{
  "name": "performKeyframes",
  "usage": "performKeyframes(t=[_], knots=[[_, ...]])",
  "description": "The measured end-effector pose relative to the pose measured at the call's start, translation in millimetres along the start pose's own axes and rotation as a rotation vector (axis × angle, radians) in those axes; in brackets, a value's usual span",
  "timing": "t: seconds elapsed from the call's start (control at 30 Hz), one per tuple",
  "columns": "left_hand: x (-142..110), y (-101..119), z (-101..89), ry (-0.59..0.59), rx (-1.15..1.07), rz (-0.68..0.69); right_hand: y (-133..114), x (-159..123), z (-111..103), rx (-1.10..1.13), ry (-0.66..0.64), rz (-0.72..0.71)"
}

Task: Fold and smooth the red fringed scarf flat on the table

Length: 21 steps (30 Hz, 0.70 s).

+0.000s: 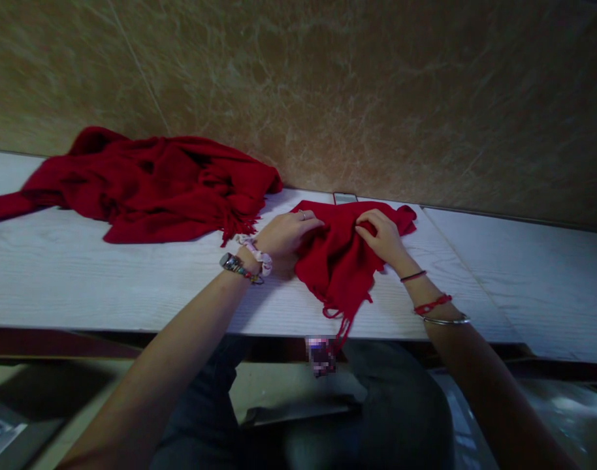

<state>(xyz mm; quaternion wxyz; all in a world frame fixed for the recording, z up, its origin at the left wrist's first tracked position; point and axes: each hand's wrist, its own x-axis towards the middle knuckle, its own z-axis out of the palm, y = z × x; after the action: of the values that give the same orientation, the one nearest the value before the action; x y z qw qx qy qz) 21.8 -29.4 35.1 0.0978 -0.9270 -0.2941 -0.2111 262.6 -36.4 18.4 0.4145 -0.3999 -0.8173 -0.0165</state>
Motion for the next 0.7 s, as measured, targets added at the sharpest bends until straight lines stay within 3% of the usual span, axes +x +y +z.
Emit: performKeyframes(t=[0.27, 0.53, 0.6, 0.7], knots=[[-3, -3, -1.1, 0.060, -0.020, -0.082, -3, 1, -2, -0.024, 0.067, 0.038], [-9, -26, -8.5, 0.274, -0.056, -0.285, 1, 0, -24, -0.108, 0.276, 0.165], [-10, -24, -9.2, 0.315, -0.090, -0.292, -9, -2, -27, -0.096, 0.228, 0.095], [-8, -13, -16.3, 0.420, -0.136, -0.286, -29, -4, -22, -0.039, -0.047, -0.106]])
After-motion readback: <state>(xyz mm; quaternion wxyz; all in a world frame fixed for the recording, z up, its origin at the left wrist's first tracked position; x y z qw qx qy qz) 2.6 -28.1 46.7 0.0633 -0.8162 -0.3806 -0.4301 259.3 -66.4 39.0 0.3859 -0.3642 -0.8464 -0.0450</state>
